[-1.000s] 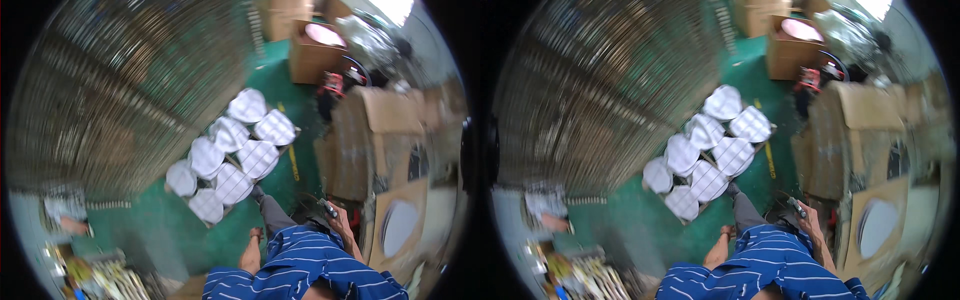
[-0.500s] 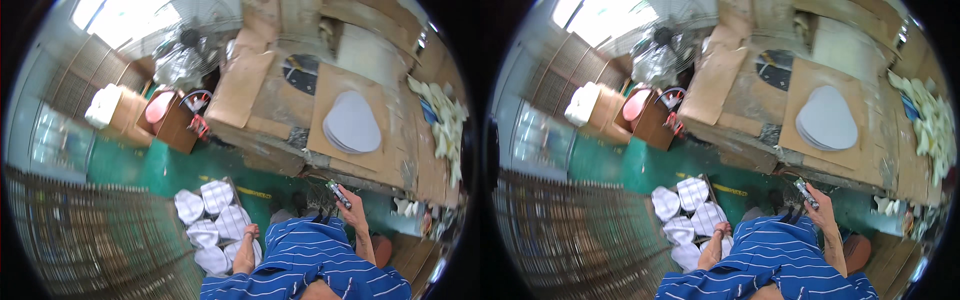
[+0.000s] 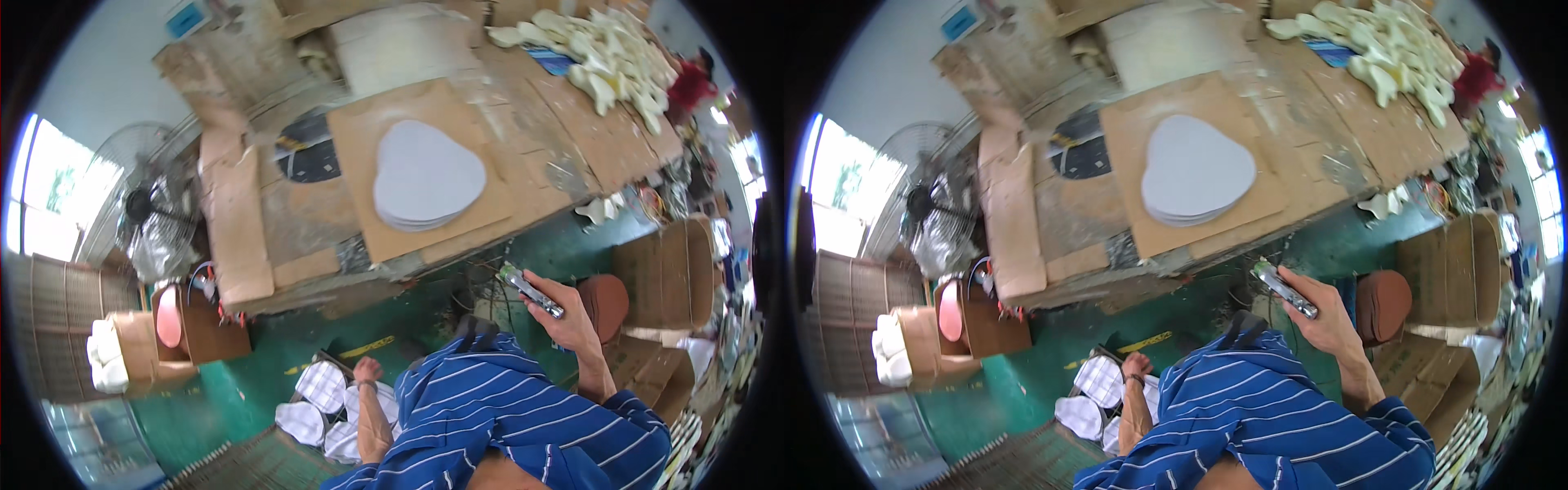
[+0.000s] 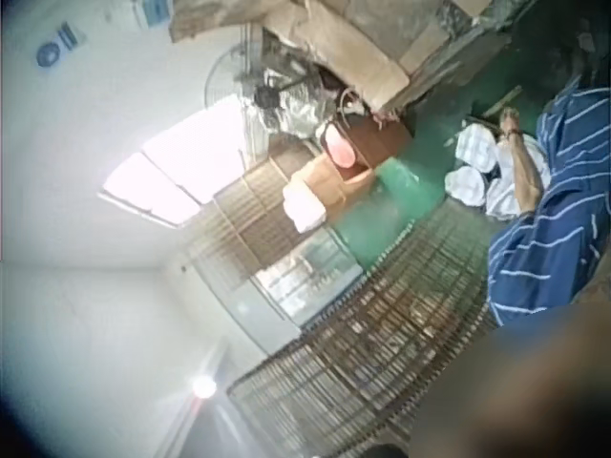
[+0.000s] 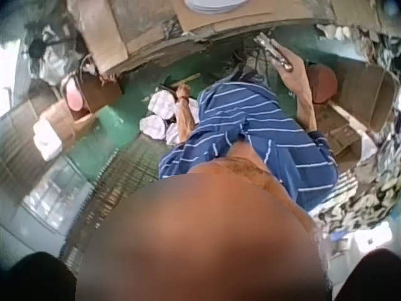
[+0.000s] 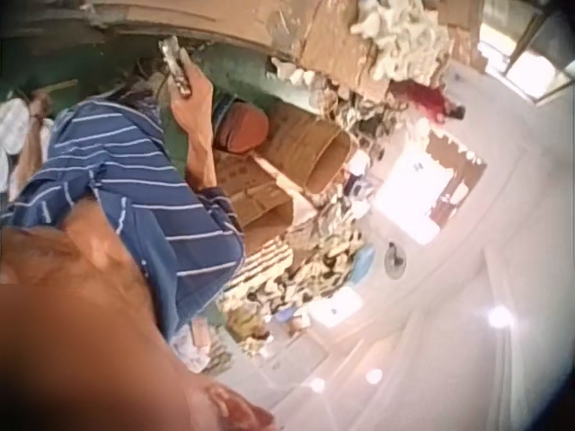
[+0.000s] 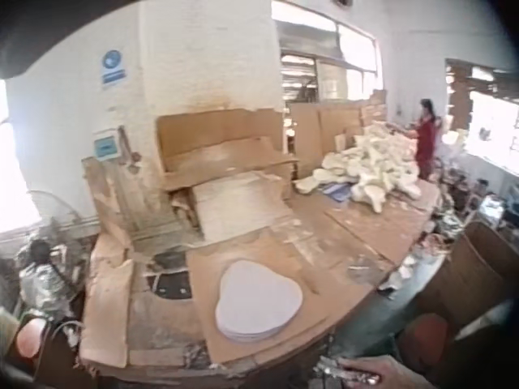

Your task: Place foam pads onto a wire drying rack in an industrial manufacturing setting.

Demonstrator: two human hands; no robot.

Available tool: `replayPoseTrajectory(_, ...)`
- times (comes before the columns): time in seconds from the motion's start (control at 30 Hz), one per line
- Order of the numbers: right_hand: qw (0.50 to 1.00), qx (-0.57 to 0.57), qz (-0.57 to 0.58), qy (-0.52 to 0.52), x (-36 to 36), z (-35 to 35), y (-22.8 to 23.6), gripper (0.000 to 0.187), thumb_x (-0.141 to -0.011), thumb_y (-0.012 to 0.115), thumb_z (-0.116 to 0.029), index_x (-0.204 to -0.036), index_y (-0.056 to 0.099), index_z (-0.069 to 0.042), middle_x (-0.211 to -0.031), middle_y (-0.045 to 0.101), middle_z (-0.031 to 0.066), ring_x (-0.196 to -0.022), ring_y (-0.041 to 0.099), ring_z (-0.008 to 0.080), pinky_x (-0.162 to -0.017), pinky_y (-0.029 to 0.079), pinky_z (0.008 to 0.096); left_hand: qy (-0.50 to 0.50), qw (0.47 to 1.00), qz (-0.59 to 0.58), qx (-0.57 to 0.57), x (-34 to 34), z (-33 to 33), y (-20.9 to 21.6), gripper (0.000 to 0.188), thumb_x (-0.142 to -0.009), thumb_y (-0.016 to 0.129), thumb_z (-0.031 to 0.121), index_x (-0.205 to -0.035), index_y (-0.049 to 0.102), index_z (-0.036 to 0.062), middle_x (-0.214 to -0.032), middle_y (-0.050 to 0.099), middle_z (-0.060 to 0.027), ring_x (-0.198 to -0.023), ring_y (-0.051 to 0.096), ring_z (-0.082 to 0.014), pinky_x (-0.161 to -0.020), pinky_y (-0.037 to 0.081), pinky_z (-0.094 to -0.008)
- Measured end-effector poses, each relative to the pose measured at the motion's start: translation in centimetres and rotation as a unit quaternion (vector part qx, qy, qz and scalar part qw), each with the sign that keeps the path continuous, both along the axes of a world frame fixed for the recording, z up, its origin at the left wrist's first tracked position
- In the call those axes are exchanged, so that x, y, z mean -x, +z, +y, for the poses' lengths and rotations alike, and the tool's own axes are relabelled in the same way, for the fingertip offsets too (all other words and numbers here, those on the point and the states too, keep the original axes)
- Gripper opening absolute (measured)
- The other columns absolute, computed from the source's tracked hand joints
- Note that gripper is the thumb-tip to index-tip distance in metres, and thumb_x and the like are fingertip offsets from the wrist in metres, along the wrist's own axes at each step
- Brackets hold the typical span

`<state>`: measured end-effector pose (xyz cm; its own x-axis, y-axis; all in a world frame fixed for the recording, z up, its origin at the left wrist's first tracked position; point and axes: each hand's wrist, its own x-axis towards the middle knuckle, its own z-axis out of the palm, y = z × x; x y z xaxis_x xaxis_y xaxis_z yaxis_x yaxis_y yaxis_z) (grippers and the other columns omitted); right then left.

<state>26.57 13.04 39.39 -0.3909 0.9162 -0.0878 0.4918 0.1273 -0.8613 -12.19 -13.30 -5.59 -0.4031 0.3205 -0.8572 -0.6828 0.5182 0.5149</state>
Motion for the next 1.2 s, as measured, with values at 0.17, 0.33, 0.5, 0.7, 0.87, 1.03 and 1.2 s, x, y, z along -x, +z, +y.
replayPoseTrajectory(0.17, 0.999, -0.044, 0.019, -0.025, -4.3, 5.3, 2.5, 0.056, -0.082, 0.068, 0.005, -0.137, 0.056, 0.0, -0.109, 0.066, 0.0187, -0.093, 0.066, 0.0307, -0.084, 0.05, 0.0336, -0.162, 0.981, 0.011, 0.109, -7.4, -1.2, -1.9, 0.021, -0.089, 0.068, 0.019, -0.105, 0.067, 0.0053, -0.088, 0.066, -0.0047, -0.075, 0.065, -0.0201, -0.069, 0.057, -0.037)
replayPoseTrajectory(0.33, 0.995, -0.093, 0.012, -0.036, -7.2, 9.1, 3.3, 0.056, -0.082, 0.073, 0.001, -0.136, 0.057, -0.001, -0.1, 0.067, 0.0175, -0.086, 0.067, 0.0297, -0.079, 0.051, 0.0336, -0.24, 0.95, 0.136, 0.145, -10.6, -0.7, -2.5, 0.028, -0.086, 0.071, 0.017, -0.109, 0.068, 0.0018, -0.09, 0.069, -0.0064, -0.076, 0.066, -0.019, -0.07, 0.057, -0.0334)
replayPoseTrajectory(0.5, 0.996, -0.08, -0.029, 0.031, -8.3, 9.4, 3.9, 0.058, -0.078, 0.075, 0.003, -0.134, 0.06, -0.003, -0.104, 0.068, 0.0187, -0.09, 0.068, 0.0335, -0.081, 0.053, 0.0353, -0.172, 0.969, 0.154, 0.086, -10.2, 2.5, -3.2, 0.035, -0.083, 0.075, 0.014, -0.114, 0.07, -0.0017, -0.093, 0.072, -0.0081, -0.077, 0.067, -0.0178, -0.07, 0.056, -0.0298)
replayPoseTrajectory(0.7, 0.996, -0.091, 0.001, -0.013, -7.1, 9.9, 3.3, 0.058, -0.079, 0.073, 0.004, -0.135, 0.059, -0.002, -0.104, 0.068, 0.0179, -0.09, 0.068, 0.0314, -0.079, 0.053, 0.0338, -0.053, 0.996, 0.068, -0.01, -6.6, 7.3, -2.0, 0.039, -0.089, 0.067, 0.013, -0.125, 0.062, -0.0017, -0.092, 0.071, -0.0087, -0.078, 0.068, -0.0214, -0.071, 0.059, -0.0368)
replayPoseTrajectory(0.87, 0.995, -0.088, 0.013, -0.045, -6.6, 10.1, 3.5, 0.053, -0.083, 0.072, -0.001, -0.134, 0.06, -0.001, -0.102, 0.069, 0.0152, -0.083, 0.065, 0.025, -0.075, 0.049, 0.029, -0.079, 0.992, 0.056, 0.08, -3.9, 11.4, 0.3, 0.039, -0.091, 0.063, 0.015, -0.129, 0.06, 0.0051, -0.093, 0.071, -0.0098, -0.08, 0.069, -0.0225, -0.068, 0.06, -0.0452)
replayPoseTrajectory(1.03, 0.999, -0.04, -0.027, 0.007, -7.8, 9.1, 4.2, 0.059, -0.075, 0.074, 0.005, -0.132, 0.062, -0.002, -0.101, 0.07, 0.017, -0.085, 0.067, 0.0273, -0.076, 0.05, 0.0299, -0.103, 0.992, 0.047, 0.063, -4.2, 12.0, 0.2, 0.041, -0.089, 0.063, 0.013, -0.129, 0.06, 0.0052, -0.096, 0.071, -0.0106, -0.079, 0.069, -0.023, -0.068, 0.06, -0.047)
replayPoseTrajectory(1.2, 0.997, -0.052, -0.043, -0.047, -9.2, 9.4, 4.5, 0.053, -0.078, 0.074, 0.001, -0.13, 0.063, -0.002, -0.101, 0.07, 0.0175, -0.086, 0.068, 0.0313, -0.075, 0.051, 0.0339, -0.136, 0.979, 0.015, 0.154, -6.2, 11.0, -0.4, 0.04, -0.089, 0.064, 0.014, -0.127, 0.061, 0.0054, -0.097, 0.071, -0.0118, -0.084, 0.07, -0.0254, -0.07, 0.06, -0.0489)
